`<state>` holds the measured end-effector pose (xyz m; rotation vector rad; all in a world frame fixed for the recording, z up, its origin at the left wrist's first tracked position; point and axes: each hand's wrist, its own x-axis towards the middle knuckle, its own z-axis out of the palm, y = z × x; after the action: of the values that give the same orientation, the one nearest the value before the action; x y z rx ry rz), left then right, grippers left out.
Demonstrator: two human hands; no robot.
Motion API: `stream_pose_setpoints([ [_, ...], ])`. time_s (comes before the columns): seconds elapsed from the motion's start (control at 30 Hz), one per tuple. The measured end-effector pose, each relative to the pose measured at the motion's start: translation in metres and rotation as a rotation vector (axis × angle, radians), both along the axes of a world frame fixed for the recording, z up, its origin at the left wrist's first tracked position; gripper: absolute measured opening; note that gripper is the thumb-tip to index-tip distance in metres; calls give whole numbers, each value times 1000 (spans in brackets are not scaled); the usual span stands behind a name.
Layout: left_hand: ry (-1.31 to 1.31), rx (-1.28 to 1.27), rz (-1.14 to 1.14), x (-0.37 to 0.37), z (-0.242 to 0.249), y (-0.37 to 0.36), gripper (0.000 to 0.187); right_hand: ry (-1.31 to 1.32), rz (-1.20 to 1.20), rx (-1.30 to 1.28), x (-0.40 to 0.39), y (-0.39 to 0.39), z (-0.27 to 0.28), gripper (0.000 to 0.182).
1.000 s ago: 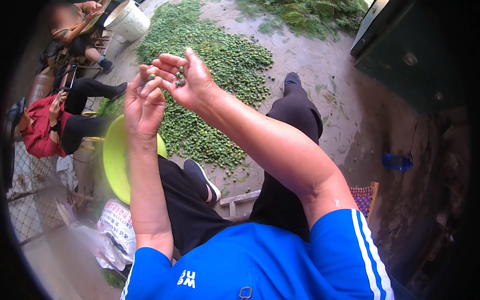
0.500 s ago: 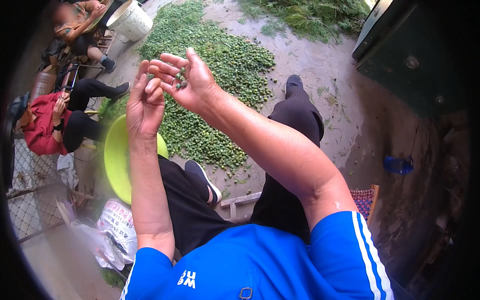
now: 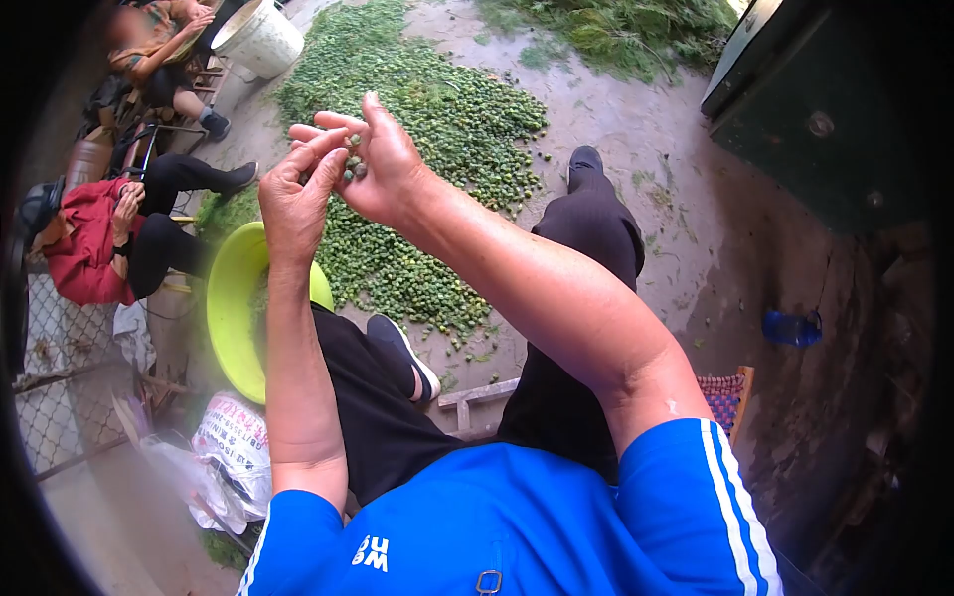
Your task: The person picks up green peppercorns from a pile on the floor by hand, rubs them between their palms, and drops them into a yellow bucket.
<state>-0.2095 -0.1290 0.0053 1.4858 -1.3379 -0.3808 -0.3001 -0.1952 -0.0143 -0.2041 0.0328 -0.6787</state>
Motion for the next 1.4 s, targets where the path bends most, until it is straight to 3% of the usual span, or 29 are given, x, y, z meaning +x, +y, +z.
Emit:
stream_pose_setpoints([
  [0.3, -42, 119, 21, 1, 1, 1, 7, 40, -10, -1, 3, 0, -5, 64],
  [0.5, 370, -85, -24, 13, -10, -4, 6, 66, -15, 55, 3, -2, -3, 65],
  [0.57, 408, -105, 6, -7, 8, 0, 5, 88, -28, 48, 6, -3, -5, 65],
  [0.63, 220, -216, -53, -24, 15, -3, 5, 110, -42, 42, 6, 0, -11, 65],
  [0.7, -115, -255, -188, -67, 16, 4, 7, -78, -58, -157, 4, 10, -25, 62],
  [0.73, -285, -320, -302, -80, 16, 4, 8, -172, 9, -56, 11, 1, -27, 64],
  [0.77, -281, -321, -297, -79, 17, 4, 8, -144, -1, -19, 16, -3, -33, 66],
  [0.83, 52, -340, -316, -78, 23, 2, 10, -122, -48, -80, 8, 6, -16, 66],
  [0.97, 154, -270, -103, -14, 10, 3, 15, -105, 0, 48, 8, -9, -11, 69],
  [1.03, 689, -12, -110, 5, 4, 8, 20, 77, -55, -46, 2, -7, 0, 73],
  [1.23, 936, 56, -30, -17, -30, -1, 35, 277, -153, -130, -2, 1, 2, 66],
  [1.4, 1183, 151, 95, -23, -37, -12, 42, 510, -311, -410, -6, 11, 5, 63],
])
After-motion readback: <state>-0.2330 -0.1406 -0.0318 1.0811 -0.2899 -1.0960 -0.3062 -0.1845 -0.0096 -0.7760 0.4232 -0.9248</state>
